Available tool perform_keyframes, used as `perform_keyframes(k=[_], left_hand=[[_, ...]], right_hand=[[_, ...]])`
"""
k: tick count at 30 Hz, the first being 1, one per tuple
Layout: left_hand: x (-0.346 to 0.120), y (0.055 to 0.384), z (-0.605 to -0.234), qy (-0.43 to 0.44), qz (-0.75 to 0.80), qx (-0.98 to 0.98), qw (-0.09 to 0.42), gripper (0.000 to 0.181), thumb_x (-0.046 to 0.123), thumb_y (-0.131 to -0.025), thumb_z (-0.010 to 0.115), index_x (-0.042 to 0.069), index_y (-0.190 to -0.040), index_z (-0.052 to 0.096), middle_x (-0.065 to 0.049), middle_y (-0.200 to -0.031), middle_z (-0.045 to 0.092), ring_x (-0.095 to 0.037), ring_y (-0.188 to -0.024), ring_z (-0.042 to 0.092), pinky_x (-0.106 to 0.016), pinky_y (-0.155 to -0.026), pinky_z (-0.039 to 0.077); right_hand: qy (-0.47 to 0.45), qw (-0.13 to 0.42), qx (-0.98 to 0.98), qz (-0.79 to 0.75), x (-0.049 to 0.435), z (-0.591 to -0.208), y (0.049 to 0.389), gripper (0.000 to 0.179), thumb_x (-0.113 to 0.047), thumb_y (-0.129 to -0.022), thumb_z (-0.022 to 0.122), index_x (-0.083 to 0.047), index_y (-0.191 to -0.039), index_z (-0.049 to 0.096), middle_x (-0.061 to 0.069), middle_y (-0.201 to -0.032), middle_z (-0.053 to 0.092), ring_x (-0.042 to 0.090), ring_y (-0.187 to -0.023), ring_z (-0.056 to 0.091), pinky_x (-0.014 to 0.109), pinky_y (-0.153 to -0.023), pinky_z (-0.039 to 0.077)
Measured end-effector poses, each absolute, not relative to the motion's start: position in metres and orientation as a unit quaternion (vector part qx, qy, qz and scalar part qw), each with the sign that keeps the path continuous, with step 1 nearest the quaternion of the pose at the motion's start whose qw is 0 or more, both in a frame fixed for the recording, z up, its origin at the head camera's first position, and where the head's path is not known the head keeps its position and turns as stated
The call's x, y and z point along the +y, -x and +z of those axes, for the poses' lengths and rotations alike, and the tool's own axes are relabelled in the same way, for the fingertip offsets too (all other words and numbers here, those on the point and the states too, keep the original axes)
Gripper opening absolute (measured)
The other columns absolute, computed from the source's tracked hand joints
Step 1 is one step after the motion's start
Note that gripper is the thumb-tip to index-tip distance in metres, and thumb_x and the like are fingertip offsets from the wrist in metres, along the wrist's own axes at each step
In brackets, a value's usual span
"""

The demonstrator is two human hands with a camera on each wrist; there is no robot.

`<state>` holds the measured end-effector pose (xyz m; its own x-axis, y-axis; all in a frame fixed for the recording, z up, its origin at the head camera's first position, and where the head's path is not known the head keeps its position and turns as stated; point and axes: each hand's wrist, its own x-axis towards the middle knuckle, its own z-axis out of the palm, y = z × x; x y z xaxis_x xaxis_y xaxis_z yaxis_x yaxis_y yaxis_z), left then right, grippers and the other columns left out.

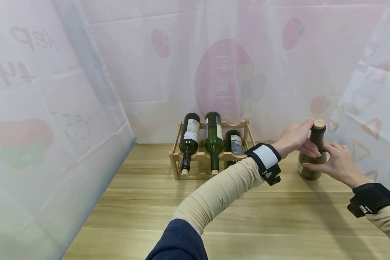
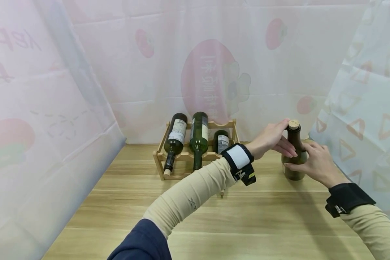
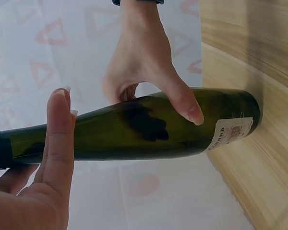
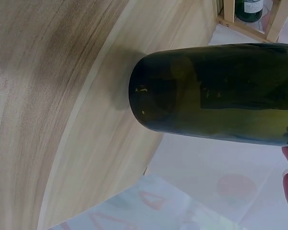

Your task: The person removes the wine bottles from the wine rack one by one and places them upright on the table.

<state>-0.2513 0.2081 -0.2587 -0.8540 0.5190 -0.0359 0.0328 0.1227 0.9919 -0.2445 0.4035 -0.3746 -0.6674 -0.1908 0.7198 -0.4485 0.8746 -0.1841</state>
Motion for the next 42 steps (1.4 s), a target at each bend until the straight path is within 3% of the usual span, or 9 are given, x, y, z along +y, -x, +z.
perform_keyframes(k=[11, 25, 34, 42], left_hand=[[0.215, 0.253, -0.256, -0.184, 0.635, 0.726, 0.189, 0.055, 0.049, -0.101, 0.035, 0.003, -0.096, 0.064, -0.027, -0.071, 0.07, -0.034, -0.06, 0.069, -0.028, -0.044, 0.054], [0.224, 0.254, -0.249, -0.184, 0.618, 0.742, 0.181, 0.06, 0.054, -0.101, 0.033, 0.003, -0.098, 0.065, -0.024, -0.066, 0.069, -0.031, -0.057, 0.07, -0.03, -0.044, 0.055], [0.231, 0.257, -0.248, -0.181, 0.616, 0.745, 0.181, 0.059, 0.053, -0.102, 0.031, 0.005, -0.096, 0.064, -0.025, -0.066, 0.069, -0.033, -0.06, 0.07, -0.03, -0.044, 0.054], [0.239, 0.259, -0.246, -0.171, 0.611, 0.753, 0.176, 0.06, 0.055, -0.102, 0.029, 0.006, -0.094, 0.065, -0.024, -0.065, 0.069, -0.033, -0.059, 0.07, -0.03, -0.043, 0.054]], right_hand=[[-0.175, 0.371, -0.893, 0.184, 0.407, -0.375, 0.244, 0.075, -0.017, -0.044, 0.094, -0.005, -0.111, 0.065, 0.02, -0.089, 0.068, 0.03, -0.08, 0.052, 0.038, -0.067, 0.028], [-0.152, 0.36, -0.901, 0.189, 0.412, -0.374, 0.245, 0.07, -0.023, -0.045, 0.095, -0.005, -0.106, 0.066, 0.022, -0.08, 0.065, 0.036, -0.073, 0.055, 0.041, -0.065, 0.03], [-0.158, 0.356, -0.903, 0.18, 0.421, -0.373, 0.247, 0.068, -0.027, -0.046, 0.095, -0.005, -0.105, 0.067, 0.023, -0.081, 0.067, 0.038, -0.068, 0.059, 0.03, -0.054, 0.036], [-0.134, 0.33, -0.915, 0.192, 0.422, -0.37, 0.245, 0.064, -0.027, -0.052, 0.094, -0.004, -0.105, 0.068, 0.025, -0.085, 0.068, 0.043, -0.074, 0.062, 0.031, -0.057, 0.039]])
